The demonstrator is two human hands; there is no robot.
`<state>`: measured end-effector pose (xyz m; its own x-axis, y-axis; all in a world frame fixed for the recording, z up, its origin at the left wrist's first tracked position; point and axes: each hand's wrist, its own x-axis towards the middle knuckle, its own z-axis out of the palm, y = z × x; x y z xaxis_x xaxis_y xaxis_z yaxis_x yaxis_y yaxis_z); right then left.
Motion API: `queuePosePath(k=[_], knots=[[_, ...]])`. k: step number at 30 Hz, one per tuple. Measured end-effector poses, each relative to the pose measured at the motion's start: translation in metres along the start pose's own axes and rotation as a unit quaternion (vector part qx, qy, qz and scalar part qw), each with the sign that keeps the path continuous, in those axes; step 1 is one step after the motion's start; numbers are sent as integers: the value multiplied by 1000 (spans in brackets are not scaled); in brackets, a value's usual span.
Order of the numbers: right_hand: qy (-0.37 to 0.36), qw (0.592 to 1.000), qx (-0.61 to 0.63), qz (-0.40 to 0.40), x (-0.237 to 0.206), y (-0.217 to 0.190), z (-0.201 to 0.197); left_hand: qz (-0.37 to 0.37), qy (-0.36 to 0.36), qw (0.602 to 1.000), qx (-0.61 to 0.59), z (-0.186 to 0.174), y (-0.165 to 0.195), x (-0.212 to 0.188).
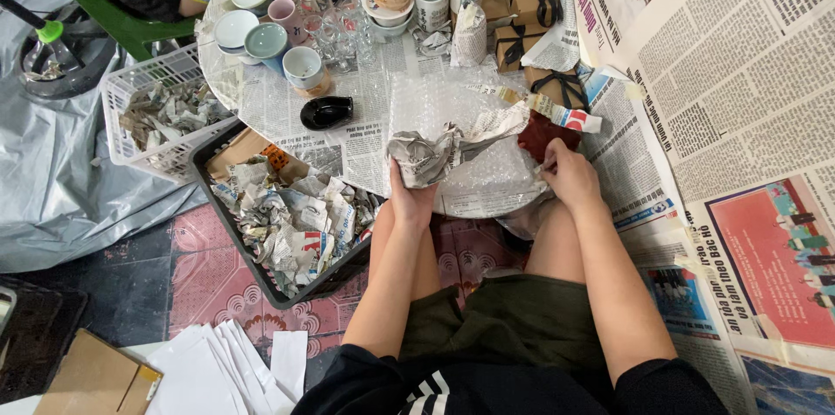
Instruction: The person unwraps a black ceramic dish from newspaper, wipes it with a red cloth, and sets it aside. Then the person unwraps a small white bowl, wipes it with the same cloth, and places it on the table. The person handles each item individually and discards the newspaper into a nearby bin.
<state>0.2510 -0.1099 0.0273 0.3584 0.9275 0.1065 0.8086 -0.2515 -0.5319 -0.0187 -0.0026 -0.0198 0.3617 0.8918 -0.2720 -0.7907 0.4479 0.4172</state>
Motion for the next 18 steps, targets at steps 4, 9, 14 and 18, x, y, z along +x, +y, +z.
queuePosePath(k=[4, 9, 14, 18], knots=[[82, 995, -45, -43, -9, -8, 0, 0, -29, 1000, 10, 1, -1, -3], [123, 991, 47, -13, -15, 2, 11, -6, -25, 999, 44, 5, 1, -9], [130, 964, 231, 20, -27, -5, 36, 41, -66, 993, 89, 4, -4, -7], [-135, 851, 502, 80, -31, -43, 54, 25, -69, 992, 100, 5, -12, -2]])
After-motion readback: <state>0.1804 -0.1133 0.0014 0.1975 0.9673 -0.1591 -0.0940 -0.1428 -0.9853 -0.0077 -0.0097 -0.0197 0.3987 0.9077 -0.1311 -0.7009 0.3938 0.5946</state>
